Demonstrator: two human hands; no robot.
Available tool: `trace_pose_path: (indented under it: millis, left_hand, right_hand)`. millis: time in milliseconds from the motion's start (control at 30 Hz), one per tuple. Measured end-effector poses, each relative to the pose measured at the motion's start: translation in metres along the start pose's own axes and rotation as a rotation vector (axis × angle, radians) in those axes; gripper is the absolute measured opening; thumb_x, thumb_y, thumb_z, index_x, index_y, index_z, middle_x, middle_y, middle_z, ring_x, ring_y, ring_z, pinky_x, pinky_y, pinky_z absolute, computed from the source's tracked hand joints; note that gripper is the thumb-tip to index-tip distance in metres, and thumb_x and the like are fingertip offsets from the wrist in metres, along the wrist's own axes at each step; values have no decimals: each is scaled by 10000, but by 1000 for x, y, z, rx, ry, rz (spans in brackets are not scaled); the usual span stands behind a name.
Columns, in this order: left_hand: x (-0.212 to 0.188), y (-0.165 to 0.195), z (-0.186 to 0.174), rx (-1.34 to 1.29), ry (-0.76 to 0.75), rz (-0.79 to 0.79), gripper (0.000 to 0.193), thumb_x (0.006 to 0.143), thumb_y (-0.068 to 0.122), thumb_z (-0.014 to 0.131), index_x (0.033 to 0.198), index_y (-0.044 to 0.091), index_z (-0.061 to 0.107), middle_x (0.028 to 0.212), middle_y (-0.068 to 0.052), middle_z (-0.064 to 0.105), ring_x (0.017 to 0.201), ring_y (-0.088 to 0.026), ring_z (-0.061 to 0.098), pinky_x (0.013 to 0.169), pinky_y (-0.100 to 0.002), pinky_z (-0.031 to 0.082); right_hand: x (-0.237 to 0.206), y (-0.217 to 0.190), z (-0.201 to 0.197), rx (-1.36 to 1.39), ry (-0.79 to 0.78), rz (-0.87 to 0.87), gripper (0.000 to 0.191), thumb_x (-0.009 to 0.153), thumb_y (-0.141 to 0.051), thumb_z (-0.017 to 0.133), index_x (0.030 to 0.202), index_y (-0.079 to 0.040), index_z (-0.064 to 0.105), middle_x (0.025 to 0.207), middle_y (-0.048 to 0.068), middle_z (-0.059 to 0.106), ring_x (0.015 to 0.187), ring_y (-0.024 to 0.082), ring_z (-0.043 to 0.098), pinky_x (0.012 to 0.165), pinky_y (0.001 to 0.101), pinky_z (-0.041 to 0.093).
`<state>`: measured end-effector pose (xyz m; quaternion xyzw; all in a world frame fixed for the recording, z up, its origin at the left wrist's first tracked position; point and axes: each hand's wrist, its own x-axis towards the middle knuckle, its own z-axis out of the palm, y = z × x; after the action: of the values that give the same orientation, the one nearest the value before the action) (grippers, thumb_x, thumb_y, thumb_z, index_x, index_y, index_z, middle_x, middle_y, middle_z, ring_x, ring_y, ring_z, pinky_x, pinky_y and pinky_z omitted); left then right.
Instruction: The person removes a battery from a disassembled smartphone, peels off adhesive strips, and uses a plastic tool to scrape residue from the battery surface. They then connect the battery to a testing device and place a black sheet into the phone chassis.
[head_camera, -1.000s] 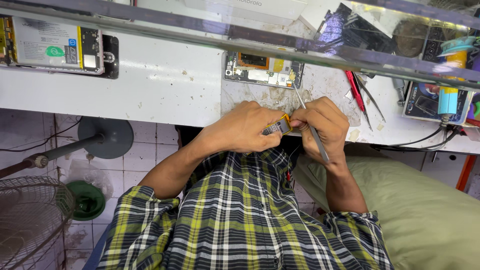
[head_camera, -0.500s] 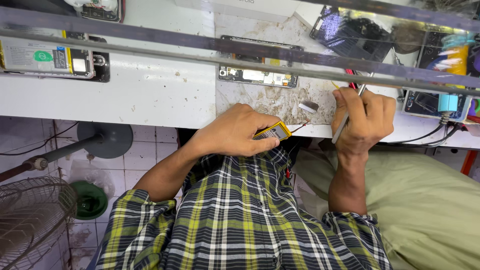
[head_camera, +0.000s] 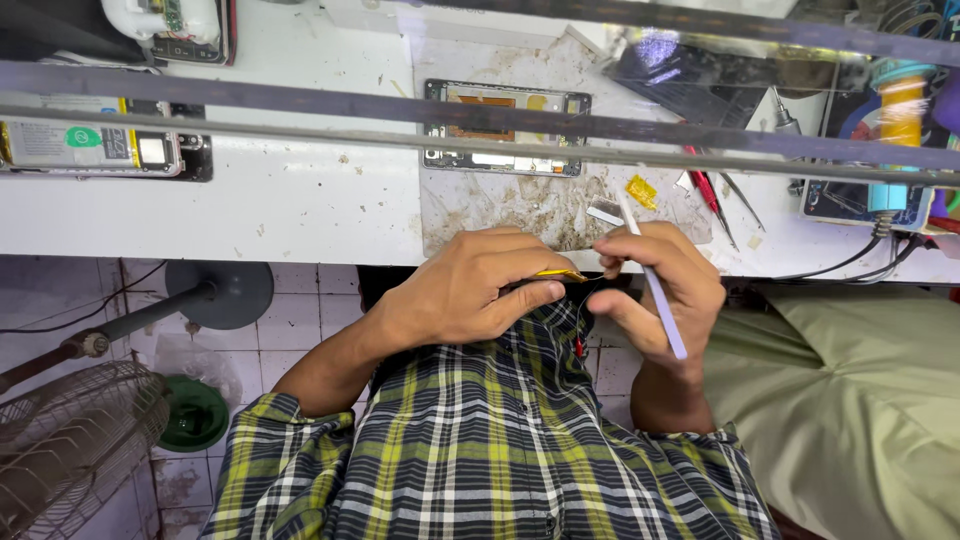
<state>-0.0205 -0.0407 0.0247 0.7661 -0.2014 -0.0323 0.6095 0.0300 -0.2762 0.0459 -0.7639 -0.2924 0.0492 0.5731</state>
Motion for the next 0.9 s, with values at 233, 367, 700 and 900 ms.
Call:
trace_pose_path:
  millis: [233, 367, 700, 900]
  left_hand:
    - [-1, 5, 0, -24, -69, -113, 215, 1010, 260, 647, 1098, 74, 712, 832, -153, 719, 754, -331, 721, 674, -424, 557]
    - [1, 3, 3, 9, -98, -98, 221, 1002, 265, 646, 1095, 76, 710, 791, -159, 706, 719, -345, 706, 653, -431, 550]
    - [2, -5, 9, -166, -10, -217, 381, 1070, 360, 533, 1328, 99, 633, 993, -105, 775, 869, -211, 783, 771, -366, 612]
    - [-4, -22, 20, -798, -78, -319, 590, 1135, 453, 314, 1491, 30, 520, 1089, -112, 695, 905, -182, 713, 851, -344, 618]
  right_hand:
    - [-8, 37, 5, 531, -117, 296, 243, 925, -115, 826, 1060, 12, 668, 994, 134, 699, 910, 177, 661, 824, 292, 545]
    - [-9, 58, 8, 1000, -208, 390, 204, 998, -57, 827, 1029, 11, 638, 898, 123, 665, 841, 133, 613, 751, 233, 495]
    - [-18, 28, 22, 46, 343, -135, 343, 1026, -170, 734, 1246, 50, 589, 1152, 185, 657, 1028, 234, 665, 925, 327, 568]
    - [-25, 13, 17, 24, 326, -179, 434, 1092, -301, 615, 1307, 76, 608, 1167, 215, 658, 1015, 254, 696, 942, 347, 587]
